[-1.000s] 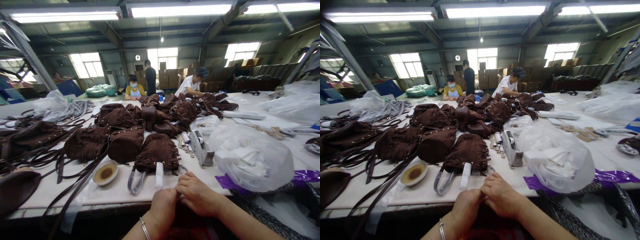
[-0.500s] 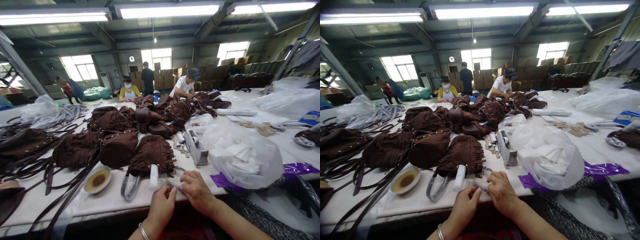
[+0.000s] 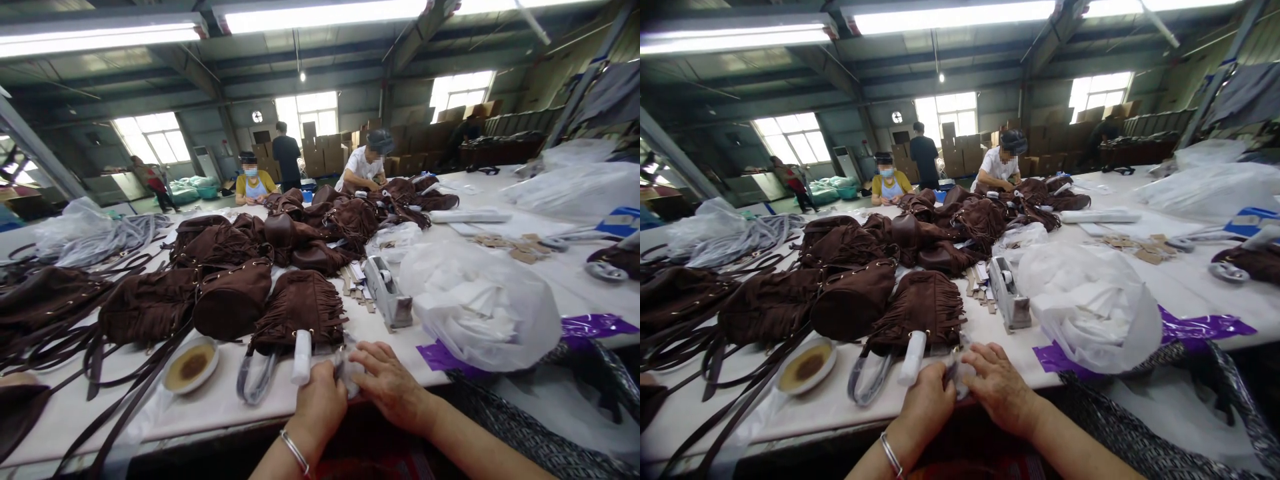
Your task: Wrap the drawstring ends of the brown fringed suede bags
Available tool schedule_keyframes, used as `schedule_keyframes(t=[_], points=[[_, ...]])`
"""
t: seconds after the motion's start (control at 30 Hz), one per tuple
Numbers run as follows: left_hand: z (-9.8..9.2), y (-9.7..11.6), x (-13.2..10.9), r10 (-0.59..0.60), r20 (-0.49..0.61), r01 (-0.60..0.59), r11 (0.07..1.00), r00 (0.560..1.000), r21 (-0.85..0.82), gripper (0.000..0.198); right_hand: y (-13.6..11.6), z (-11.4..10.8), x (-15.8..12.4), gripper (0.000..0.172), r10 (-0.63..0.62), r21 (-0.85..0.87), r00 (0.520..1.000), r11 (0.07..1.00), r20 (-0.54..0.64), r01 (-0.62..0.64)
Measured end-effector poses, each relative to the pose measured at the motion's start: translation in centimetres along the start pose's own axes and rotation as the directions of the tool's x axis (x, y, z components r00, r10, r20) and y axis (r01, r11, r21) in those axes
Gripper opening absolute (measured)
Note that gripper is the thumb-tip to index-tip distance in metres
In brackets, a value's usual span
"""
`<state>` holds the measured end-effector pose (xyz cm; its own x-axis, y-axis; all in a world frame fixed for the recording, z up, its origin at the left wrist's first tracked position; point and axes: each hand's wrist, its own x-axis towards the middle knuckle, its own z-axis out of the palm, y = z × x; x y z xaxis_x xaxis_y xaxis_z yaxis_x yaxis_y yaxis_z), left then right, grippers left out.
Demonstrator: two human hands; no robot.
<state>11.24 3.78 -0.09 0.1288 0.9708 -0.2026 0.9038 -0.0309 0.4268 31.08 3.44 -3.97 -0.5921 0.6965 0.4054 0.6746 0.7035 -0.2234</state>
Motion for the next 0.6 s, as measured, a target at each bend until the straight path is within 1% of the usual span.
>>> schedule_keyframes(t=[0.03, 0.1, 0.13, 0.23, 0.33, 0.4, 0.47, 0.5, 0.53, 0.6], points=[[-0.1, 0.0, 0.0, 0.015, 0.0, -0.015, 1.0, 1.0, 0.018, 0.019, 0.3, -0.2, 0.0, 0.028, 0.018, -0.008, 1.0, 1.0, -0.007, -0.018], [-0.4, -0.1, 0.1, 0.027, 0.009, -0.027, 0.998, 1.0, 0.058, 0.019, 0.7, -0.9, 0.3, 0.03, 0.036, -0.009, 0.999, 0.999, -0.023, -0.037], [-0.6, -0.1, 0.2, 0.026, 0.016, -0.027, 0.997, 1.0, 0.076, 0.019, 0.9, -1.3, 0.5, 0.028, 0.037, -0.002, 0.999, 0.999, -0.02, -0.037], [-1.1, -0.1, 0.3, 0.006, 0.048, -0.012, 0.992, 0.999, 0.125, 0.02, 0.9, -2.7, 1.8, 0.014, 0.037, 0.052, 0.999, 0.998, 0.005, -0.037], [-1.6, 0.4, 0.1, 0.022, 0.064, -0.032, 0.986, 0.998, 0.161, 0.023, 0.3, -3.5, 3.7, 0.013, 0.027, 0.051, 0.999, 0.998, 0.037, -0.029], [-2.1, 1.0, -0.2, 0.058, 0.081, -0.072, 0.981, 0.995, 0.179, 0.027, -0.2, -3.4, 5.0, 0.011, -0.02, -0.016, 0.994, 1.0, 0.103, 0.022], [-2.3, 1.3, -0.6, 0.089, 0.099, -0.108, 0.972, 0.991, 0.207, 0.031, -0.5, -2.8, 6.2, 0.006, -0.07, -0.084, 0.975, 0.993, 0.209, 0.089], [-2.3, 1.3, -0.7, 0.095, 0.102, -0.115, 0.969, 0.99, 0.22, 0.032, -0.6, -2.5, 6.7, 0.007, -0.085, -0.107, 0.962, 0.988, 0.258, 0.116], [-2.2, 1.1, -0.8, 0.096, 0.098, -0.116, 0.967, 0.991, 0.226, 0.032, -0.7, -2.2, 7.0, 0.008, -0.091, -0.122, 0.951, 0.984, 0.296, 0.132], [-1.8, 0.4, -0.9, 0.097, 0.05, -0.105, 0.977, 0.994, 0.187, 0.028, -1.1, -1.7, 7.4, 0.009, -0.057, -0.141, 0.934, 0.984, 0.352, 0.113]])
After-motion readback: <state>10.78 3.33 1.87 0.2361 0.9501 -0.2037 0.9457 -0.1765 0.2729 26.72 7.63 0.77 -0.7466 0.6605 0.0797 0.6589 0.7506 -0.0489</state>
